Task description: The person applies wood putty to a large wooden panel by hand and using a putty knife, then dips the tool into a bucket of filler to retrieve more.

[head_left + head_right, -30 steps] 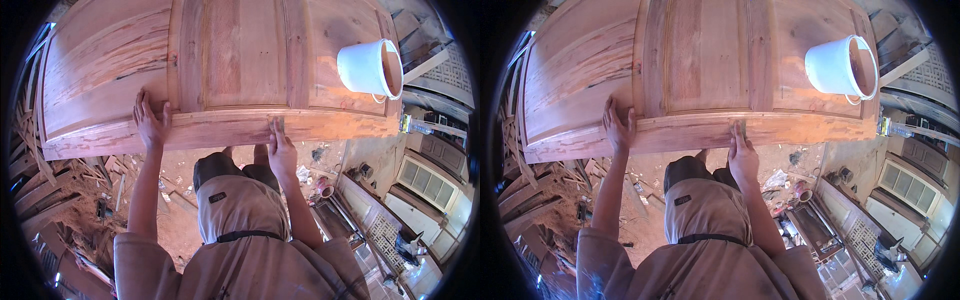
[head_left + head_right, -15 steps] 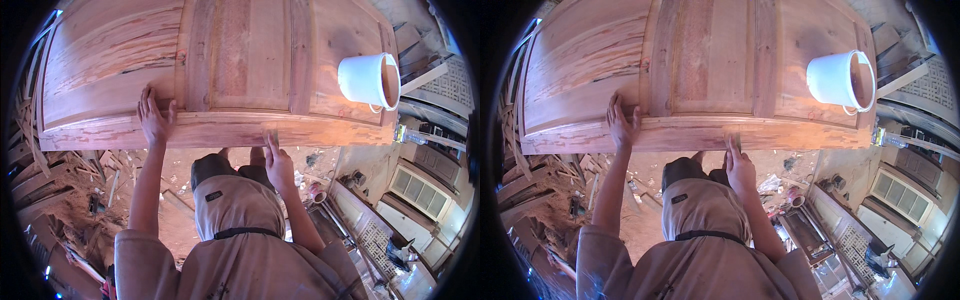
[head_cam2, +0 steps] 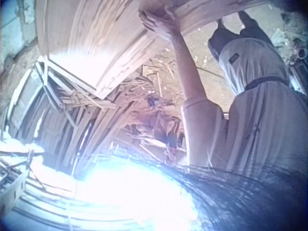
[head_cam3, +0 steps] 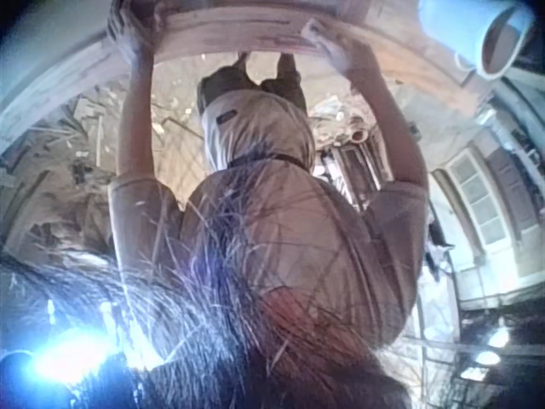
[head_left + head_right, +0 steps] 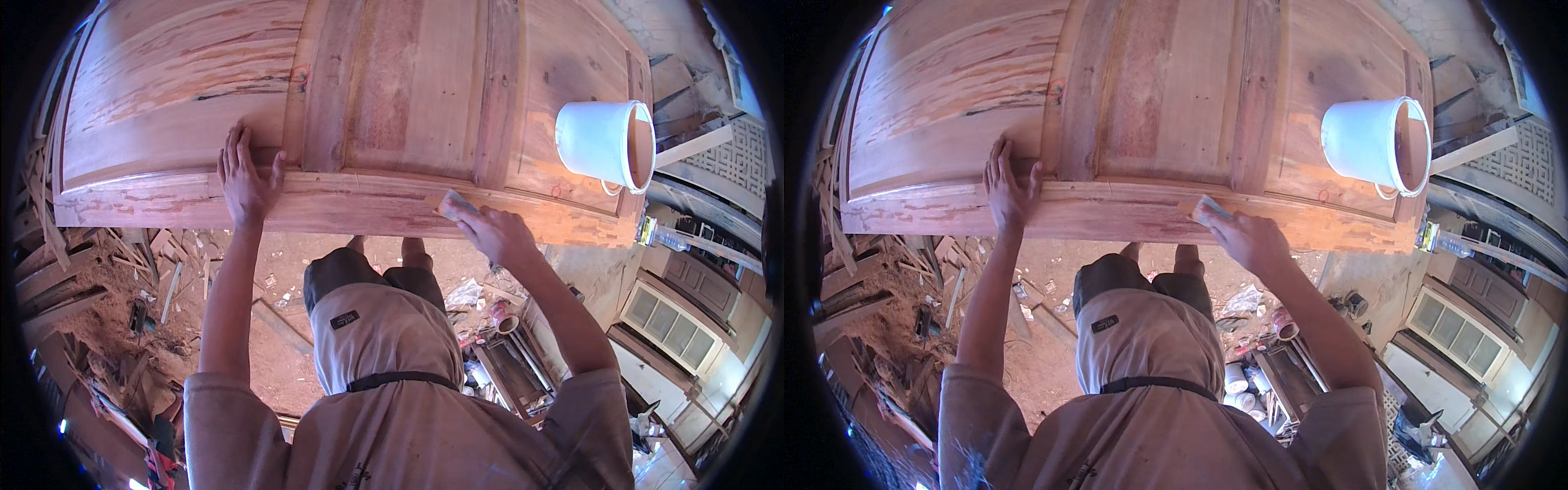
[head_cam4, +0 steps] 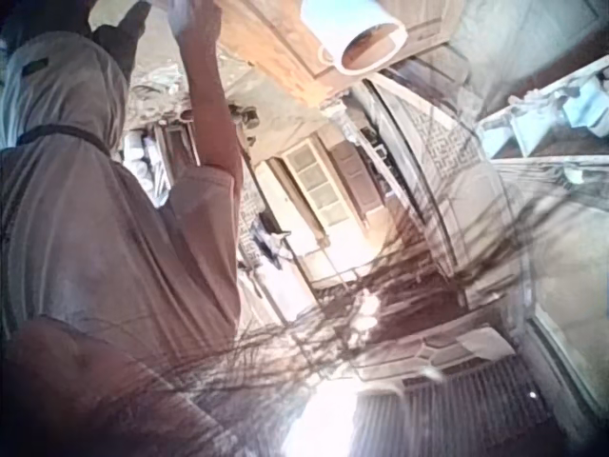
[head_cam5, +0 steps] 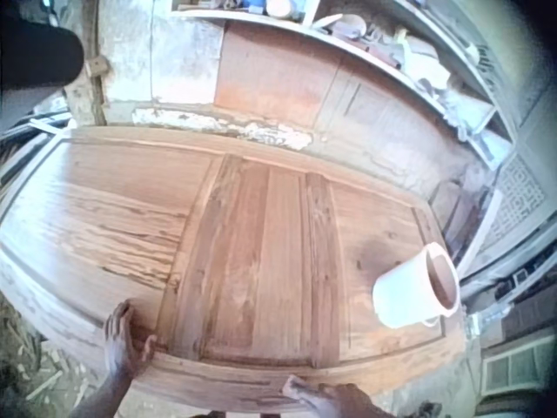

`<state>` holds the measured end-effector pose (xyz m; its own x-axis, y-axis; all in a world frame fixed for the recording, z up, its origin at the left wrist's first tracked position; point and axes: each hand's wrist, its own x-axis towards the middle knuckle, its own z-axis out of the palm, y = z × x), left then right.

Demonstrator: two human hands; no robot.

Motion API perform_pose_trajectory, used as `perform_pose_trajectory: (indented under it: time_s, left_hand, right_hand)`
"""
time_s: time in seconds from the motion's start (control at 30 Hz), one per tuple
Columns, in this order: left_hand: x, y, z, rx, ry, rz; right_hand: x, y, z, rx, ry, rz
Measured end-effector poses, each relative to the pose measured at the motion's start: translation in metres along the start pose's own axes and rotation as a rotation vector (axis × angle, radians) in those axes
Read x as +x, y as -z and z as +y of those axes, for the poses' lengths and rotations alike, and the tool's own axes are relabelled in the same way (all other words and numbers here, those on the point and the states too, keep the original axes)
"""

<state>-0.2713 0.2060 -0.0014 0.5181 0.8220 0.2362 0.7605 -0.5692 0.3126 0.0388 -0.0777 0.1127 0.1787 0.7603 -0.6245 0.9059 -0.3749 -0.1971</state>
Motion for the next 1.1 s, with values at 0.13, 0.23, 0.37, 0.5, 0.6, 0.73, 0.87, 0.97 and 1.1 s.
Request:
perform_pose_trajectory:
  time_s: [0.13, 0.23, 0.37, 0.5, 0.6, 0.73, 0.87, 0.97, 1.1]
  left_hand:
    - [0.001, -0.003, 0.002, 0.008, 0.018, -0.014]
    - [0.002, 0.0, 0.002, 0.019, 0.012, -0.002]
    - [0.004, 0.0, 0.008, 0.012, 0.018, -0.013]
    - [0.001, 0.003, 0.004, 0.021, 0.028, -0.039]
    - [0.003, 0.002, 0.004, 0.023, 0.021, -0.047]
    - [0.005, 0.0, 0.009, 0.007, 0.011, -0.047]
    - [0.005, 0.004, 0.006, 0.005, -0.001, -0.076]
    - [0.007, 0.004, 0.01, 0.012, -0.037, -0.055]
    - [0.002, 0.003, 0.005, 0.006, -0.041, -0.044]
  right_hand:
    - [-0.031, 0.001, 0.049, -0.12, -0.032, 0.096]
    - [-0.039, 0.025, 0.066, -0.117, -0.203, -0.151]
    - [-0.058, 0.0, 0.049, 0.429, -0.135, 0.172]
    - [-0.042, -0.05, -0.052, 0.629, -0.241, 0.353]
    - [-0.026, -0.071, -0.101, 0.601, -0.332, 0.451]
    - [-0.001, -0.088, -0.121, 0.562, -0.298, 0.607]
    - [0.016, -0.1, -0.125, 0.496, -0.353, 0.588]
    - [0.015, -0.109, -0.125, 0.545, -0.371, 0.679]
    - [-0.006, -0.09, -0.129, 0.584, -0.375, 0.5]
